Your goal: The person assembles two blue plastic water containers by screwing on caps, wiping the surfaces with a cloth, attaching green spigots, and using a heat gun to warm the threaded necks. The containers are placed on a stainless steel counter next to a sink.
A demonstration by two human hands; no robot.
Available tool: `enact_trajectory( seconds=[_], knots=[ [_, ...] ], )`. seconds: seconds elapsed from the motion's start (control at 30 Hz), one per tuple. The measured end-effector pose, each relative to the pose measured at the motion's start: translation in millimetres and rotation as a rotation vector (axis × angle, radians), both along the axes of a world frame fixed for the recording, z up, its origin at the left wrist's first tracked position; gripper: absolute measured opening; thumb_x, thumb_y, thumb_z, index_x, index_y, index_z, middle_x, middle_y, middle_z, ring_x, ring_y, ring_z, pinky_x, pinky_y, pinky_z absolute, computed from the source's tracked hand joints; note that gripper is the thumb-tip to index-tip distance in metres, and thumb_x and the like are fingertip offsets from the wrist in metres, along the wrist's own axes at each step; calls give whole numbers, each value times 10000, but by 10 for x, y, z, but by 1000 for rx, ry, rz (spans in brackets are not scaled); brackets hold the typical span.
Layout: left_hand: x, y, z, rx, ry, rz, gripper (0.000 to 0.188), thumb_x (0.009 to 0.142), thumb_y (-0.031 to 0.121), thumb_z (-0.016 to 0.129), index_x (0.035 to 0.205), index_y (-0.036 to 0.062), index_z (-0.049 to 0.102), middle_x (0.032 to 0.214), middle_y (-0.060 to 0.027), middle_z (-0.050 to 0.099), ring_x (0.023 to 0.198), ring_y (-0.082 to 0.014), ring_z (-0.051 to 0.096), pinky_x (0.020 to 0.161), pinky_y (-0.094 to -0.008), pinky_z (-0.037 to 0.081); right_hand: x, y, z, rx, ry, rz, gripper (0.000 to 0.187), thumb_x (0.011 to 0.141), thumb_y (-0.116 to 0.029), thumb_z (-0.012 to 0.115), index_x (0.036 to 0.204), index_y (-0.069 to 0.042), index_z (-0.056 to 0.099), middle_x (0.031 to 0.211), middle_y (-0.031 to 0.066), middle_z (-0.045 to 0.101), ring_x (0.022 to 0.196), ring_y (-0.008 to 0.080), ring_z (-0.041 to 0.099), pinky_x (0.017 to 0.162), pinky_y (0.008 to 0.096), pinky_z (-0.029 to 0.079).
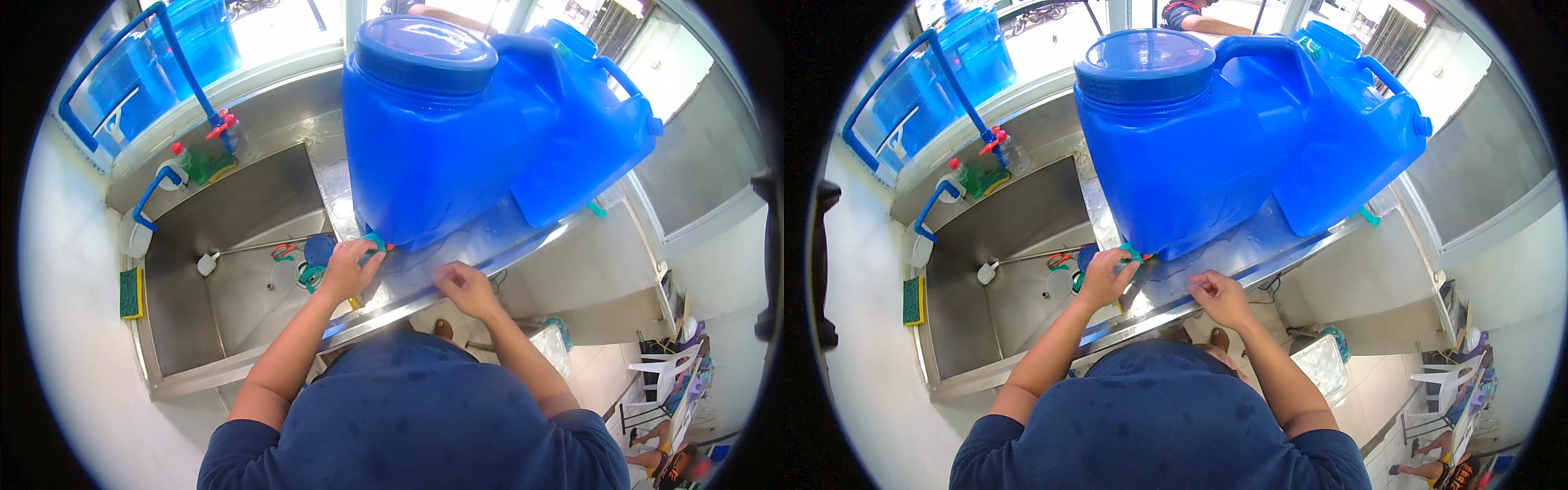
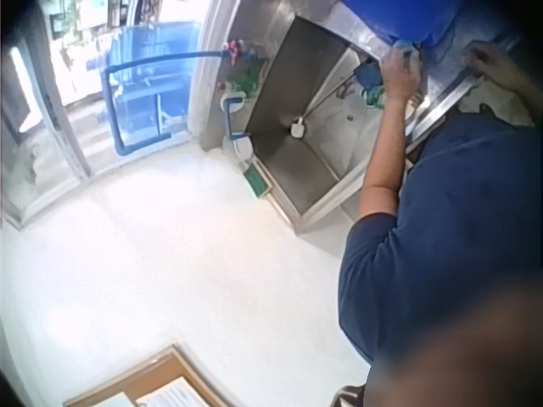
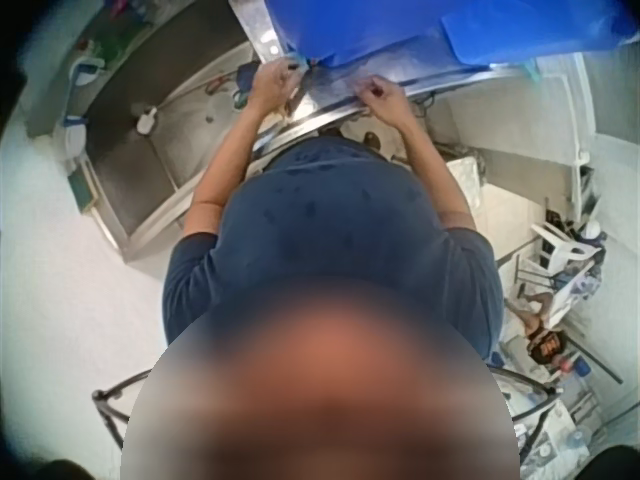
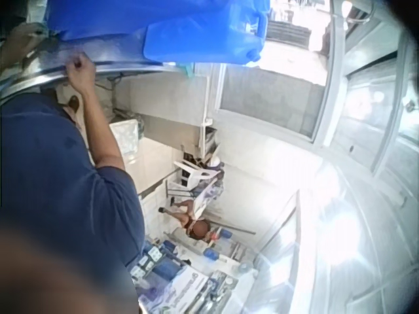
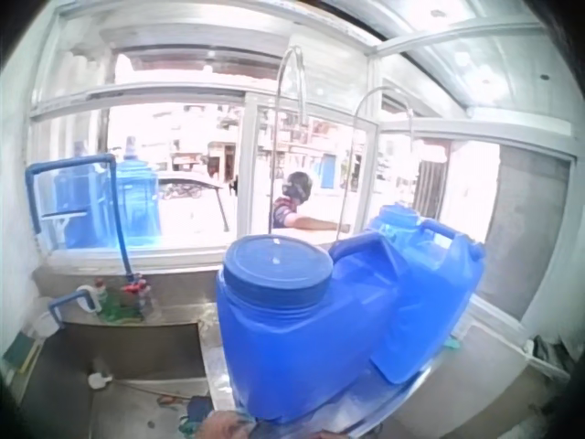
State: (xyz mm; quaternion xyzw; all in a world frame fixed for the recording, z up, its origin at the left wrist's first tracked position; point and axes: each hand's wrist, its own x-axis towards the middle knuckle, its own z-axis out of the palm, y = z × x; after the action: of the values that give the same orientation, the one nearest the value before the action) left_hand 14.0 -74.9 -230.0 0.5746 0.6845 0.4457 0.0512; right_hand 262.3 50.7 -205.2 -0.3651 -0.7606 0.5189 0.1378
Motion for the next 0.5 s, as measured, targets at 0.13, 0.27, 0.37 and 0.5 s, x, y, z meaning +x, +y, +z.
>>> enact_trajectory(
  seconds=[0.13,0.27,0.37,0.5],
  knots=[
    [-79,0,46,-153,-338,-73,223,839,219,718,942,43,627,853,-100,662,847,-276,633,800,-369,453,161,0,-9,-96,56,-35,251,907,-191,687,1096,-27,673,806,24,677,714,83,604,651,242,487],
    [-119,26,-2,-173,-374,-158,301,823,258,749,956,24,614,913,-115,651,879,-272,627,830,-353,462,247,23,10,-87,24,-28,246,914,-174,679,1103,-17,666,851,25,687,752,84,616,674,243,495],
    [-113,23,-90,-78,-363,-160,373,810,290,772,1015,13,629,996,-126,645,917,-272,626,849,-348,472,250,24,30,-104,30,-26,253,914,-178,679,1104,-12,664,861,33,690,771,87,623,688,248,502],
    [-98,47,-200,-72,-384,-105,405,808,283,782,1079,15,644,1023,-134,638,941,-249,631,828,-341,488,209,14,44,-66,18,-8,262,911,-191,683,1108,-19,665,870,43,695,778,94,627,702,252,509]
  ],
)
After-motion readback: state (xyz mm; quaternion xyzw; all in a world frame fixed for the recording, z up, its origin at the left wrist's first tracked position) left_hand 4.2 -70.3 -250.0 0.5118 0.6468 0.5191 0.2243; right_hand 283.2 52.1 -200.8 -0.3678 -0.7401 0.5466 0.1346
